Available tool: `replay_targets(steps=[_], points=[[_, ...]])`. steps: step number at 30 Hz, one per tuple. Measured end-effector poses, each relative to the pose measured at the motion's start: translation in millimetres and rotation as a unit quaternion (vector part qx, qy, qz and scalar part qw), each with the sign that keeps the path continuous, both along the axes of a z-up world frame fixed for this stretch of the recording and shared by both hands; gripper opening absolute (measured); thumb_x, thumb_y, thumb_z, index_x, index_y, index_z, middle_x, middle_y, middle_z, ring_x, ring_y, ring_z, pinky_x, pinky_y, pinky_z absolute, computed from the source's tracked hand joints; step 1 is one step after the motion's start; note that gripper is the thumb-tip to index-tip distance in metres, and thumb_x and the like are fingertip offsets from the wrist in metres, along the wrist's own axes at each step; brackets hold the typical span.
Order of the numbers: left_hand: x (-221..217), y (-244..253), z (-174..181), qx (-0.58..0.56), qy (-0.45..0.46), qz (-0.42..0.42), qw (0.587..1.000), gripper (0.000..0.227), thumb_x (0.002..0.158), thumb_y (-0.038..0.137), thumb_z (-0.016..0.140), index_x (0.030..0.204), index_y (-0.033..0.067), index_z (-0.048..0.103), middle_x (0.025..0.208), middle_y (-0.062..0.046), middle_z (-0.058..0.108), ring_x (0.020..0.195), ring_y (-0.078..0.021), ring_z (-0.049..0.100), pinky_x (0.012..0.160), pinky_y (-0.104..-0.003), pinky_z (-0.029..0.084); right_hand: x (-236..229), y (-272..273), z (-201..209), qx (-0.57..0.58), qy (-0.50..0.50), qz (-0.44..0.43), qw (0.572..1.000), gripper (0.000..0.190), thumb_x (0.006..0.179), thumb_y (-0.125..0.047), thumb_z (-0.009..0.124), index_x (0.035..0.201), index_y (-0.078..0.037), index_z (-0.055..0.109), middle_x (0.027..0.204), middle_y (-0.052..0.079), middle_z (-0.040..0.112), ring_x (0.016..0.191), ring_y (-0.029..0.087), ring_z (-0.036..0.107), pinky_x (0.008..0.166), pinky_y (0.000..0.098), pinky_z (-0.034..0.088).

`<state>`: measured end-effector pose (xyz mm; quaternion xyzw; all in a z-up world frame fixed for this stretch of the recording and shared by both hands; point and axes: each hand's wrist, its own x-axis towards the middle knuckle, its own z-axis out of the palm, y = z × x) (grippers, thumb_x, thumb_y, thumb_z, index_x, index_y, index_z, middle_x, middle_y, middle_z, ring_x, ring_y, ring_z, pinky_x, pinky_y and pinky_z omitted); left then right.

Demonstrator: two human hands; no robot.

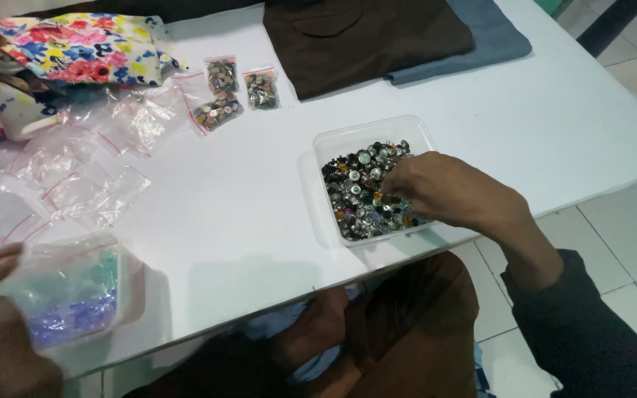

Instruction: Sorting and bagging small buttons from a large container

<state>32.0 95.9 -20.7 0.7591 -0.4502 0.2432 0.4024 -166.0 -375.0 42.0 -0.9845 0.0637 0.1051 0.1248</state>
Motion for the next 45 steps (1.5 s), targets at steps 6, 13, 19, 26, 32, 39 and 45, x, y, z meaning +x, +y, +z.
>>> replay_targets(steps=[6, 13, 19, 26, 32, 39, 45], points=[[-111.4, -204.8, 11.2, -0.083, 0.033, -0.097, 0.991, 0.012, 0.087, 0.004, 0.072, 0.098, 0.0028, 0.077, 0.096, -0.013, 0.077, 0.096, -0.0334, 0.076, 0.09, -0.044, 0.06, 7.9, -9.2, -12.4, -0.108, 0.056, -0.006, 0.993, 0.026, 0.091, -0.012, 0.069, 0.115, -0.015, 0.076, 0.092, 0.011, 0.079, 0.082, 0.03, 0.079, 0.073, 0.0414, 0.064], [-109.7, -284.3, -36.6, 0.055, -0.068, -0.131, 0.988, 0.013, 0.096, 0.011, 0.06, 0.104, 0.0072, 0.07, 0.1, -0.011, 0.072, 0.104, -0.0295, 0.071, 0.102, -0.048, 0.048, 10.5, -14.1, -31.3, -0.04, 0.036, -0.001, 0.999, 0.029, 0.091, -0.019, 0.072, 0.119, -0.016, 0.076, 0.101, 0.013, 0.077, 0.093, 0.036, 0.076, 0.079, 0.0491, 0.064], [-115.4, -285.8, -40.7, 0.067, -0.04, -0.117, 0.99, 0.018, 0.094, 0.001, 0.056, 0.107, 0.0021, 0.067, 0.098, -0.017, 0.069, 0.102, -0.0367, 0.07, 0.097, -0.047, 0.054, 18.8, 8.4, -32.3, 0.052, -0.004, 0.066, 0.996, 0.031, 0.09, -0.012, 0.071, 0.12, -0.006, 0.073, 0.108, 0.018, 0.075, 0.1, 0.042, 0.073, 0.085, 0.0524, 0.062], [-120.3, -284.3, -37.0, 0.076, 0.001, -0.12, 0.99, 0.017, 0.098, 0.005, 0.05, 0.106, 0.002, 0.065, 0.096, -0.017, 0.064, 0.104, -0.0398, 0.067, 0.092, -0.047, 0.056, 35.7, -2.5, -71.9, 0.053, -0.021, 0.058, 0.997, 0.022, 0.09, -0.006, 0.07, 0.11, -0.009, 0.077, 0.099, 0.014, 0.076, 0.096, 0.036, 0.074, 0.085, 0.0471, 0.062], [-113.5, -284.5, -47.1, 0.107, 0.012, -0.121, 0.987, 0.021, 0.101, 0.01, 0.046, 0.111, 0.0096, 0.064, 0.103, -0.01, 0.065, 0.115, -0.0348, 0.066, 0.096, -0.043, 0.054, 18.3, 14.0, -12.7, 0.134, 0.041, 0.039, 0.989, 0.03, 0.091, -0.021, 0.071, 0.118, -0.01, 0.076, 0.098, 0.012, 0.076, 0.096, 0.035, 0.073, 0.088, 0.0496, 0.058], [-116.2, -289.8, -17.4, 0.234, 0.081, -0.108, 0.963, 0.024, 0.102, 0.02, 0.052, 0.113, 0.0068, 0.068, 0.108, -0.016, 0.07, 0.119, -0.0399, 0.065, 0.102, -0.053, 0.05, 17.2, 1.7, -15.1, 0.059, 0.109, 0.061, 0.99, 0.032, 0.086, -0.017, 0.075, 0.117, -0.011, 0.078, 0.1, 0.015, 0.078, 0.099, 0.039, 0.073, 0.092, 0.0513, 0.055], [-113.8, -319.1, -3.3, 0.441, -0.076, -0.049, 0.893, 0.011, 0.091, 0.016, 0.069, 0.098, 0.0162, 0.077, 0.078, -0.003, 0.076, 0.091, -0.0208, 0.072, 0.116, -0.055, 0.029, 33.5, -14.3, -62.9, 0.023, 0.051, 0.079, 0.995, 0.02, 0.083, -0.014, 0.073, 0.103, -0.01, 0.078, 0.091, 0.014, 0.079, 0.092, 0.038, 0.076, 0.081, 0.0471, 0.059]])
